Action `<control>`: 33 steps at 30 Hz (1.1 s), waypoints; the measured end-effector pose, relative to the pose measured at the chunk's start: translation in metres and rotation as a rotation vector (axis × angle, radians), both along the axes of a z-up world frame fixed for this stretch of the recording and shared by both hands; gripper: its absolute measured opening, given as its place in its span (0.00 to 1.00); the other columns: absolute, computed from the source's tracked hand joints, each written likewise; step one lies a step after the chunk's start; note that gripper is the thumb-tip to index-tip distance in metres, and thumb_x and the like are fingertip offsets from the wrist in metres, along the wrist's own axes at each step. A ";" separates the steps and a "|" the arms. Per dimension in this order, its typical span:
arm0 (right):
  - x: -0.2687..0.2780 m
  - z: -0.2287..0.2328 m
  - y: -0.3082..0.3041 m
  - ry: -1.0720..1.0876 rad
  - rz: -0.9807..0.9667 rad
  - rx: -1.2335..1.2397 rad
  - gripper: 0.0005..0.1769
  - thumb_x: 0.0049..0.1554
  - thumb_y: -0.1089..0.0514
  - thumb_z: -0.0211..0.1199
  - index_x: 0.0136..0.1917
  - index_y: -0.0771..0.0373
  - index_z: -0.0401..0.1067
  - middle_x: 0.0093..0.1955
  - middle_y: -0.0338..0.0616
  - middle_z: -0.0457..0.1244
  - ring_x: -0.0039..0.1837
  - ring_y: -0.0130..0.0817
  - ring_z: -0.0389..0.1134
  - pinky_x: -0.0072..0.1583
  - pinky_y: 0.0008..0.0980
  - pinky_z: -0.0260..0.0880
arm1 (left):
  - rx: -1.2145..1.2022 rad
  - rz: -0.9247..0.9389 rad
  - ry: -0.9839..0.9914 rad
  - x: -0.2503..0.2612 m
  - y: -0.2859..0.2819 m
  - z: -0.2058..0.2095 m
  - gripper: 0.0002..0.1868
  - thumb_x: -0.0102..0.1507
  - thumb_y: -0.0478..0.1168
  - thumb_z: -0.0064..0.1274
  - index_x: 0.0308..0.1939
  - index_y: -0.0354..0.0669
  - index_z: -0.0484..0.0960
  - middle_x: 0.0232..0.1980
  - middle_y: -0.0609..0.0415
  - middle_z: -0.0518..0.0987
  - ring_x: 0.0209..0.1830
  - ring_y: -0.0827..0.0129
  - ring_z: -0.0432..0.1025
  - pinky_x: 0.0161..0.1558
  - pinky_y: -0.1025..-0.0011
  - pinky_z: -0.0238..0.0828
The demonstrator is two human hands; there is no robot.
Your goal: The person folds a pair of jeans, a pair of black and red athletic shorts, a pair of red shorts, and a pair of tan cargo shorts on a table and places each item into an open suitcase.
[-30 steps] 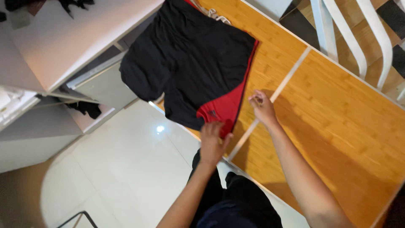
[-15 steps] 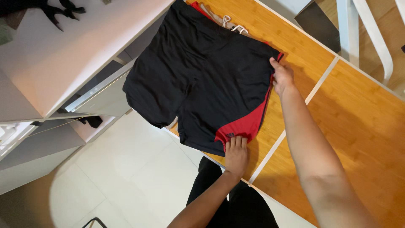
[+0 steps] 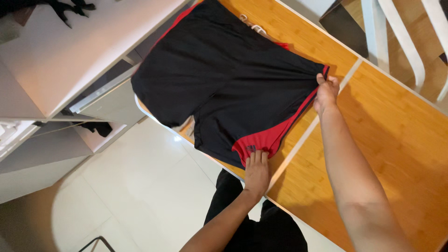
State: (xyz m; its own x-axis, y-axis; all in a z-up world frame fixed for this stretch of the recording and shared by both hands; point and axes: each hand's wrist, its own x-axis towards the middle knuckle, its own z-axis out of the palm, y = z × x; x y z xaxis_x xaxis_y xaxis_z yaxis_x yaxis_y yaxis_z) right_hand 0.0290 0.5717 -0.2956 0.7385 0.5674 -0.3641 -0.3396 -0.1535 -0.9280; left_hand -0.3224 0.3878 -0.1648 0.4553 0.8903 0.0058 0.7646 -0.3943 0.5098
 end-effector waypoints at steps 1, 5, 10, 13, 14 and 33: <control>0.009 -0.002 -0.012 0.003 0.000 0.003 0.14 0.59 0.59 0.71 0.51 0.51 0.66 0.50 0.36 0.66 0.55 0.30 0.64 0.58 0.37 0.69 | -0.009 -0.003 0.058 0.005 -0.007 0.000 0.21 0.55 0.34 0.51 0.54 0.39 0.76 0.50 0.48 0.74 0.53 0.55 0.68 0.54 0.60 0.63; 0.058 -0.001 -0.073 -0.048 -0.056 -0.177 0.15 0.62 0.55 0.71 0.54 0.51 0.65 0.46 0.36 0.63 0.44 0.30 0.61 0.44 0.37 0.61 | 0.050 0.062 0.024 0.034 -0.032 -0.005 0.14 0.61 0.36 0.51 0.51 0.41 0.76 0.50 0.48 0.74 0.53 0.53 0.68 0.54 0.59 0.63; 0.123 0.010 -0.189 -0.032 -0.137 -0.240 0.16 0.64 0.54 0.71 0.58 0.49 0.64 0.44 0.35 0.64 0.37 0.29 0.62 0.34 0.34 0.55 | 0.036 -0.082 0.038 0.067 -0.076 -0.012 0.13 0.62 0.36 0.51 0.50 0.43 0.77 0.50 0.50 0.74 0.55 0.55 0.68 0.56 0.59 0.62; 0.168 0.015 -0.269 0.065 -0.207 -0.140 0.16 0.63 0.58 0.68 0.55 0.51 0.61 0.44 0.35 0.64 0.41 0.31 0.70 0.36 0.35 0.67 | 0.096 -0.164 -0.023 0.095 -0.102 -0.009 0.16 0.58 0.35 0.51 0.50 0.42 0.78 0.51 0.51 0.76 0.57 0.54 0.68 0.59 0.58 0.62; 0.182 0.017 -0.298 0.096 -0.247 -0.112 0.16 0.62 0.60 0.68 0.55 0.52 0.62 0.46 0.35 0.66 0.44 0.32 0.72 0.41 0.37 0.73 | 0.090 -0.193 -0.025 0.103 -0.110 -0.009 0.16 0.58 0.35 0.51 0.50 0.42 0.78 0.51 0.51 0.76 0.57 0.54 0.68 0.59 0.58 0.62; -0.037 0.091 -0.599 0.165 -0.496 -0.143 0.24 0.58 0.67 0.64 0.65 0.66 0.60 0.61 0.48 0.62 0.58 0.39 0.67 0.58 0.41 0.77 | -0.131 -0.608 -0.036 0.024 -0.110 0.008 0.17 0.62 0.41 0.56 0.52 0.37 0.75 0.47 0.45 0.77 0.51 0.50 0.69 0.55 0.55 0.61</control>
State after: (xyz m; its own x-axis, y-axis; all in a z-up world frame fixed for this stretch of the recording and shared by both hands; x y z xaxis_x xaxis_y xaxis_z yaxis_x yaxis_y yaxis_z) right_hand -0.0076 -0.0277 -0.2043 0.8319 0.1013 -0.5457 -0.5426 -0.0582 -0.8380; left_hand -0.2981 0.2778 -0.1572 0.8828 0.4658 -0.0609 0.4038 -0.6861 0.6051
